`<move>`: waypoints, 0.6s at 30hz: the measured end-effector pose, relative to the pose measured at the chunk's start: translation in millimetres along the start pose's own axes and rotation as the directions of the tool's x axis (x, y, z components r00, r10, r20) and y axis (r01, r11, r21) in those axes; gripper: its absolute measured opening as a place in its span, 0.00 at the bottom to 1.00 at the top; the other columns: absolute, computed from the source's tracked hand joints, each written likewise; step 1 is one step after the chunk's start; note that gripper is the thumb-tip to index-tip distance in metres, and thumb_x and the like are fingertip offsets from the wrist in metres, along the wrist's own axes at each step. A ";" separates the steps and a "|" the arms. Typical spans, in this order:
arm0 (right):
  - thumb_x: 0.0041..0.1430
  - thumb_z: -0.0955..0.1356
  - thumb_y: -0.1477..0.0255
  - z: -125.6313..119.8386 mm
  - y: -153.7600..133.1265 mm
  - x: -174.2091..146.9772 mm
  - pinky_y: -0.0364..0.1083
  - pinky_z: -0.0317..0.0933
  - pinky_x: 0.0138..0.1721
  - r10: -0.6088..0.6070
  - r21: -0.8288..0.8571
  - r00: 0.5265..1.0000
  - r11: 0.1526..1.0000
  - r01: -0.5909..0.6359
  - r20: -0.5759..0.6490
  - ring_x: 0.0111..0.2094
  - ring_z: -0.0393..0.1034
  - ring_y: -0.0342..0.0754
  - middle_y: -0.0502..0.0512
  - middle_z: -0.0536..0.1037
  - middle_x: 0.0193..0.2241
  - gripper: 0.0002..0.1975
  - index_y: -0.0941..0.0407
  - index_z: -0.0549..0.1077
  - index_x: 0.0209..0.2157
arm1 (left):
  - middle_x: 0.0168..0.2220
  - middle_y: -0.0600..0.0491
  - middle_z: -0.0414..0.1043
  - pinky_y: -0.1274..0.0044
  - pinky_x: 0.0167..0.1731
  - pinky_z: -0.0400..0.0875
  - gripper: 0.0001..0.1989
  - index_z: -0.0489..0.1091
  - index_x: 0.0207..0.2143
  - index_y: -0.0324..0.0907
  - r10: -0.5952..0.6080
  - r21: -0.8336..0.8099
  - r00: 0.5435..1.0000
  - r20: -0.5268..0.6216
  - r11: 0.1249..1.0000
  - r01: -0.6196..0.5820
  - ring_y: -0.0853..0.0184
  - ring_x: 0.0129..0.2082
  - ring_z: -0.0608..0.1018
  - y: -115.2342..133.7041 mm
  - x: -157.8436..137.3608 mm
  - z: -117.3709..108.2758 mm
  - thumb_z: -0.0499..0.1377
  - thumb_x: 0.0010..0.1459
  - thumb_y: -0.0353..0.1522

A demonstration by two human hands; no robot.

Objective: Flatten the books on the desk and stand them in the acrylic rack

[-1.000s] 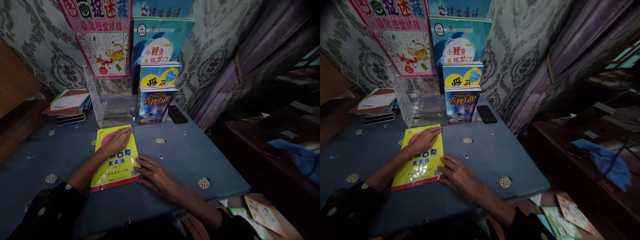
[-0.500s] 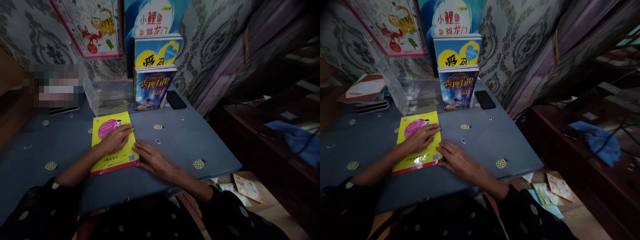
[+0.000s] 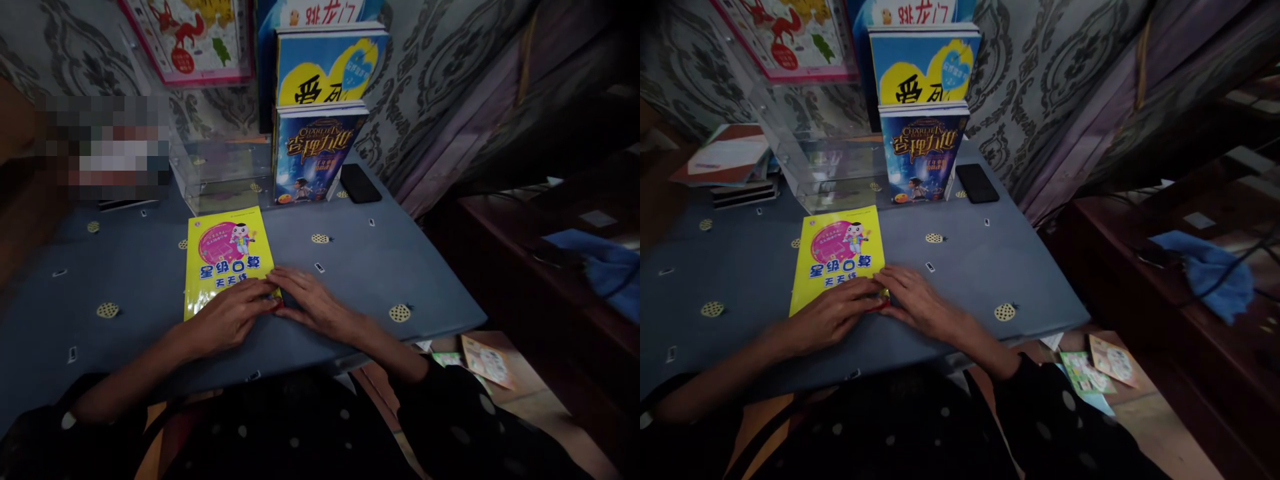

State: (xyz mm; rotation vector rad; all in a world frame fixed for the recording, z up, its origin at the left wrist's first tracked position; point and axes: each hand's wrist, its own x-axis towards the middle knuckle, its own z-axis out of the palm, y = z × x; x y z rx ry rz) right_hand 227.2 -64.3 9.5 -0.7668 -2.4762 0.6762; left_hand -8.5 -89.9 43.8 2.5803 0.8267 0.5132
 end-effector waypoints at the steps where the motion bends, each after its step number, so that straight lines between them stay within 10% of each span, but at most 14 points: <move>1: 0.67 0.67 0.62 -1.7 0.1 -0.4 0.58 0.55 0.66 -0.011 0.010 1.000 1.000 0.011 0.014 0.67 0.55 0.54 0.64 0.65 0.63 0.30 0.56 0.57 0.66 | 0.56 0.46 0.71 0.62 0.57 0.70 0.21 0.69 0.56 0.44 0.003 0.007 1.000 -0.006 1.000 -0.003 0.61 0.60 0.70 -0.3 -1.7 1.4 0.49 0.64 0.22; 18: 0.67 0.64 0.73 2.9 -16.0 -30.3 0.60 0.61 0.63 -0.059 -0.230 0.998 0.971 0.065 0.032 0.65 0.61 0.54 0.63 0.67 0.63 0.28 0.57 0.58 0.67 | 0.59 0.40 0.69 0.66 0.61 0.63 0.23 0.63 0.60 0.34 -0.029 0.484 0.998 0.055 0.875 -0.001 0.57 0.62 0.68 19.7 -17.6 22.9 0.53 0.62 0.24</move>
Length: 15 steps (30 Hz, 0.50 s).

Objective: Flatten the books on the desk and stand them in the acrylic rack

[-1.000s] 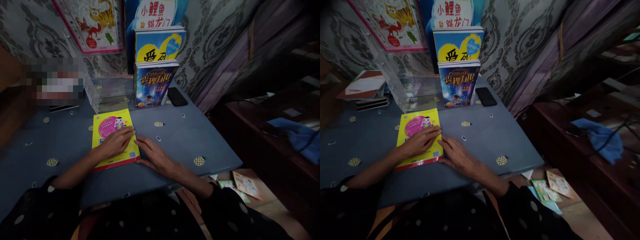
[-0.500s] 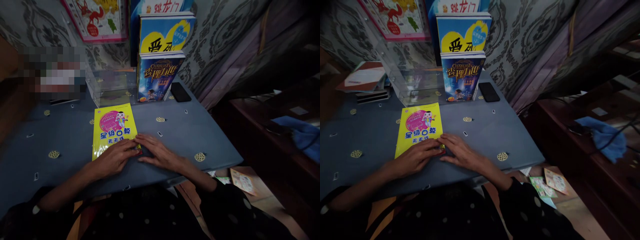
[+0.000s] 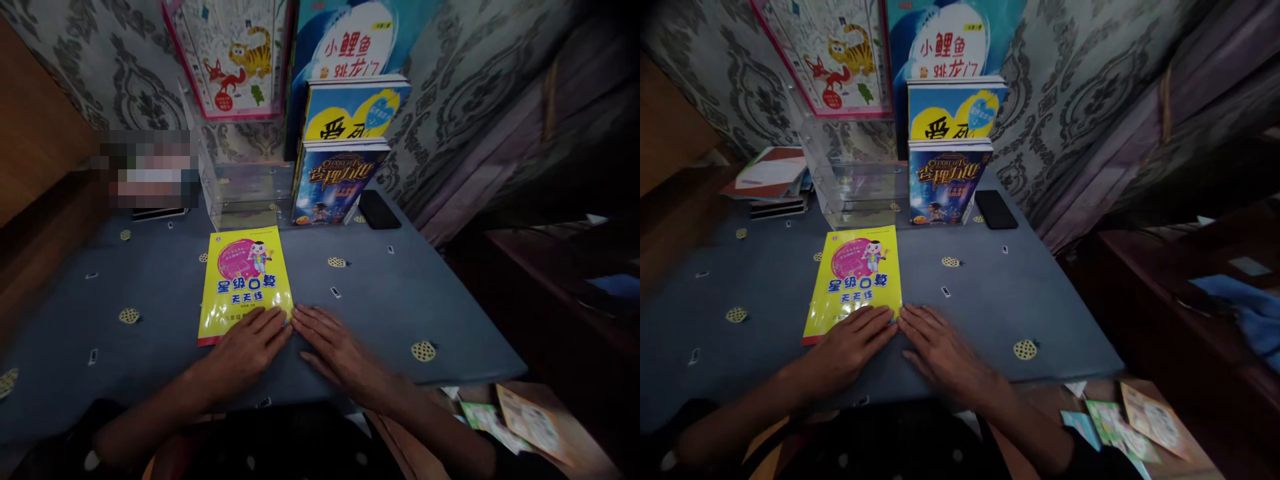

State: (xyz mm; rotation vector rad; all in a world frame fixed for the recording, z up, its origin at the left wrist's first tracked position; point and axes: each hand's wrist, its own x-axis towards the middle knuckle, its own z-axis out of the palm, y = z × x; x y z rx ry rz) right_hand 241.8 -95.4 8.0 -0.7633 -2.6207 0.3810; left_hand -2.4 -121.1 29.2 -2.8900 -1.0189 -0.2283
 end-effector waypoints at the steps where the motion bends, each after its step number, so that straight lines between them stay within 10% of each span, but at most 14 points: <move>1: 0.67 0.64 0.74 0.4 -0.1 -0.1 0.59 0.62 0.63 -0.010 -0.027 1.000 1.000 0.010 -0.003 0.64 0.62 0.54 0.63 0.68 0.63 0.27 0.57 0.59 0.66 | 0.59 0.41 0.69 0.67 0.62 0.62 0.23 0.62 0.61 0.34 -0.002 0.018 1.000 0.004 1.000 0.002 0.58 0.62 0.68 0.5 -2.8 -0.2 0.53 0.63 0.25; 15: 0.69 0.63 0.73 0.4 1.5 2.7 0.57 0.63 0.62 -0.069 -0.123 0.997 0.990 0.065 -0.025 0.64 0.63 0.53 0.63 0.70 0.61 0.24 0.61 0.63 0.64 | 0.61 0.42 0.68 0.68 0.59 0.65 0.27 0.59 0.64 0.35 -0.068 0.055 0.998 -0.003 0.996 0.068 0.59 0.63 0.67 -12.7 -75.7 -14.8 0.50 0.62 0.22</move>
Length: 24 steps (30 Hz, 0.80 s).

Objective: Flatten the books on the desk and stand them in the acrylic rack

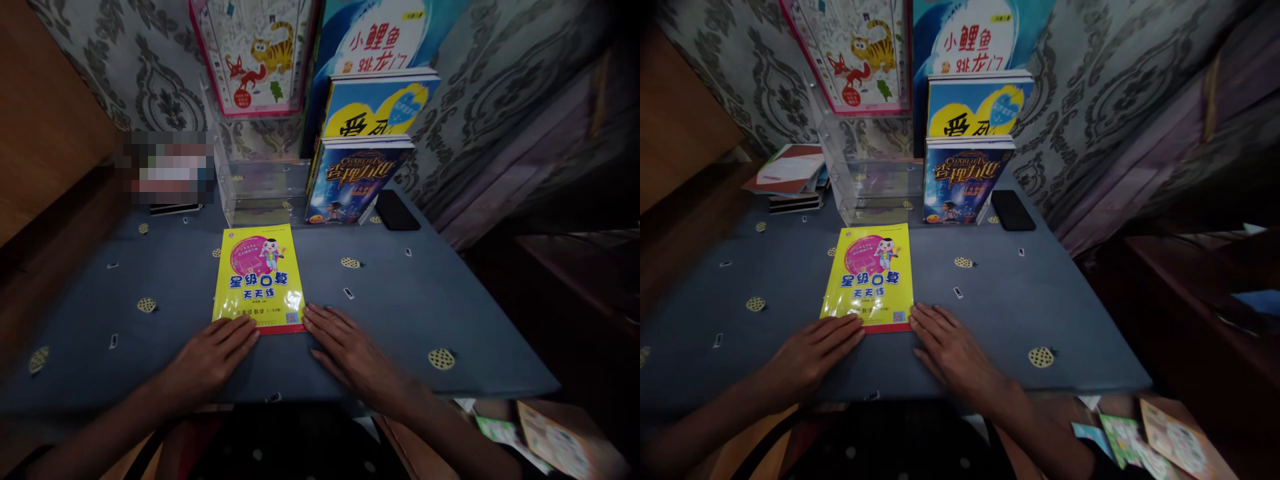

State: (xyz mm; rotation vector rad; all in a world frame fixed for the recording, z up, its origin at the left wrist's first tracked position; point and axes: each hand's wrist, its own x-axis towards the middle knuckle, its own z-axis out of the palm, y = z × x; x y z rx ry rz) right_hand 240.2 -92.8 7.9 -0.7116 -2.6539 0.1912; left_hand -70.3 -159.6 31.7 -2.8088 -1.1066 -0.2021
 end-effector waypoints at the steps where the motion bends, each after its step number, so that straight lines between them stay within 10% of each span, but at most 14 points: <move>1: 0.68 0.63 0.73 -0.2 0.2 0.1 0.57 0.63 0.62 0.001 0.008 1.000 1.000 -0.001 -0.001 0.64 0.63 0.52 0.62 0.70 0.61 0.24 0.60 0.62 0.64 | 0.61 0.42 0.68 0.67 0.59 0.66 0.28 0.58 0.65 0.35 -0.012 -0.005 1.000 -0.015 1.000 0.011 0.59 0.63 0.66 -2.3 -6.7 1.4 0.49 0.61 0.21; 13: 0.68 0.63 0.71 -11.9 2.9 11.8 0.62 0.65 0.59 0.011 0.091 1.000 0.996 -0.010 -0.004 0.58 0.70 0.54 0.61 0.77 0.55 0.18 0.57 0.71 0.58 | 0.52 0.43 0.73 0.66 0.50 0.75 0.31 0.57 0.67 0.40 -0.132 -0.081 0.983 -0.128 0.989 0.122 0.59 0.55 0.73 -10.1 -41.8 5.1 0.47 0.62 0.19; 18: 0.69 0.62 0.72 -20.6 -11.2 56.8 0.58 0.65 0.58 0.005 0.247 0.999 0.969 -0.014 0.040 0.49 0.74 0.51 0.56 0.82 0.45 0.13 0.54 0.77 0.46 | 0.51 0.44 0.74 0.68 0.48 0.77 0.30 0.60 0.65 0.40 -0.173 -0.080 0.977 -0.125 0.983 0.164 0.60 0.53 0.74 -3.5 -37.2 0.9 0.48 0.60 0.19; 24: 0.70 0.62 0.72 -4.1 -41.0 122.8 0.51 0.53 0.67 -0.230 0.346 0.938 0.929 0.132 0.261 0.62 0.63 0.49 0.61 0.72 0.60 0.18 0.61 0.68 0.58 | 0.48 0.46 0.77 0.75 0.47 0.77 0.28 0.65 0.60 0.37 -0.166 0.003 0.972 -0.166 0.986 0.169 0.63 0.50 0.76 2.0 -30.2 -9.6 0.46 0.59 0.18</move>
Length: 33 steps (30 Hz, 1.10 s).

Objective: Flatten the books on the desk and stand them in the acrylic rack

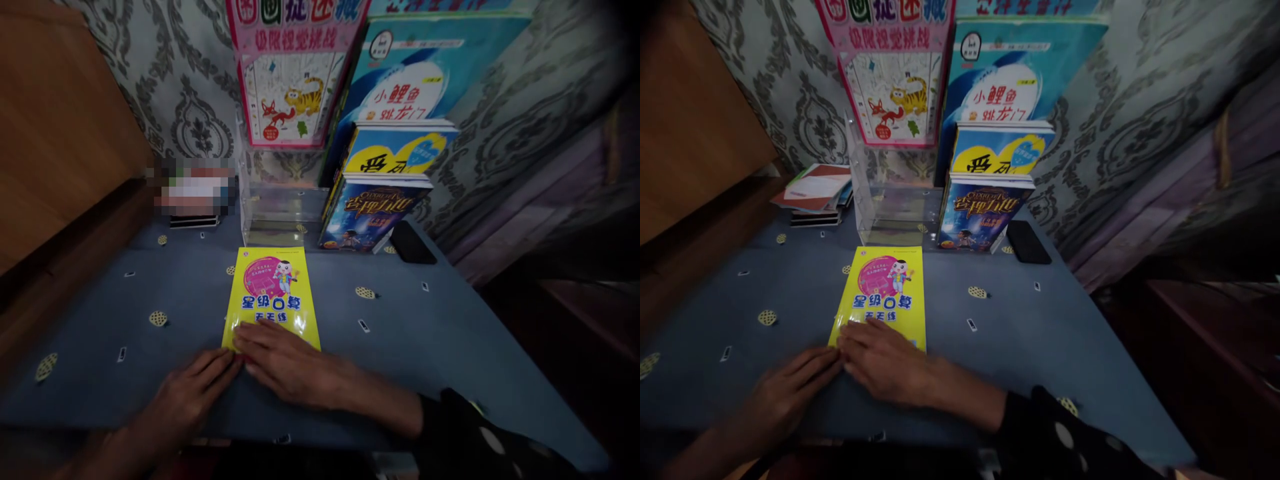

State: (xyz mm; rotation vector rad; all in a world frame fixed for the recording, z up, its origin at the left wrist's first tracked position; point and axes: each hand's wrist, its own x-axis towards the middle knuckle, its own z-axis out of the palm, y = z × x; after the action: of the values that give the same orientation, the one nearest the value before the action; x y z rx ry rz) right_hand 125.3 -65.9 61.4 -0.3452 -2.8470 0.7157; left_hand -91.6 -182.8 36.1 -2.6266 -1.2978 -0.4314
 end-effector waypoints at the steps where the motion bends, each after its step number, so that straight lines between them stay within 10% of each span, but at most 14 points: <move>1: 0.70 0.61 0.72 1.4 0.6 8.6 0.51 0.52 0.67 -0.025 0.008 0.999 1.000 0.024 0.038 0.63 0.62 0.49 0.62 0.71 0.61 0.18 0.62 0.67 0.58 | 0.47 0.46 0.77 0.75 0.45 0.77 0.28 0.66 0.59 0.37 0.002 0.010 1.000 -0.014 1.000 -0.002 0.64 0.49 0.76 0.4 0.3 0.7 0.46 0.59 0.18; 13: 0.70 0.61 0.73 5.0 74.8 63.9 0.52 0.48 0.69 -0.078 -0.087 0.997 0.993 0.076 -0.018 0.67 0.55 0.50 0.65 0.64 0.65 0.23 0.64 0.63 0.63 | 0.52 0.48 0.76 0.77 0.43 0.79 0.30 0.66 0.62 0.43 -0.079 0.011 0.992 -0.098 0.997 0.081 0.64 0.52 0.78 -0.1 -23.8 35.1 0.45 0.59 0.19; 25: 0.69 0.63 0.65 -12.6 124.6 108.0 0.53 0.51 0.67 0.018 -0.217 0.992 0.975 -0.046 -0.127 0.66 0.58 0.53 0.64 0.66 0.64 0.23 0.60 0.66 0.61 | 0.50 0.50 0.78 0.80 0.41 0.79 0.34 0.60 0.66 0.50 -0.040 -0.034 0.999 -0.009 0.999 0.040 0.66 0.45 0.81 -10.6 -15.5 16.1 0.49 0.59 0.20; 33: 0.71 0.61 0.69 -5.0 127.6 106.0 0.53 0.48 0.68 0.014 -0.187 0.989 0.981 -0.042 -0.145 0.67 0.55 0.51 0.64 0.64 0.65 0.21 0.62 0.65 0.61 | 0.38 0.52 0.78 0.81 0.28 0.77 0.17 0.71 0.49 0.47 -0.035 -0.105 0.999 0.027 0.994 0.037 0.66 0.35 0.81 -45.9 45.1 14.7 0.50 0.62 0.25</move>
State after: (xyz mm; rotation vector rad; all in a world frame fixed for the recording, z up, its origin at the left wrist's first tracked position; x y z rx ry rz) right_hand 47.9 74.0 16.9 -0.4465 -2.7829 0.4055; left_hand -99.5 -117.3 38.9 -2.7065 -1.3682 -0.4862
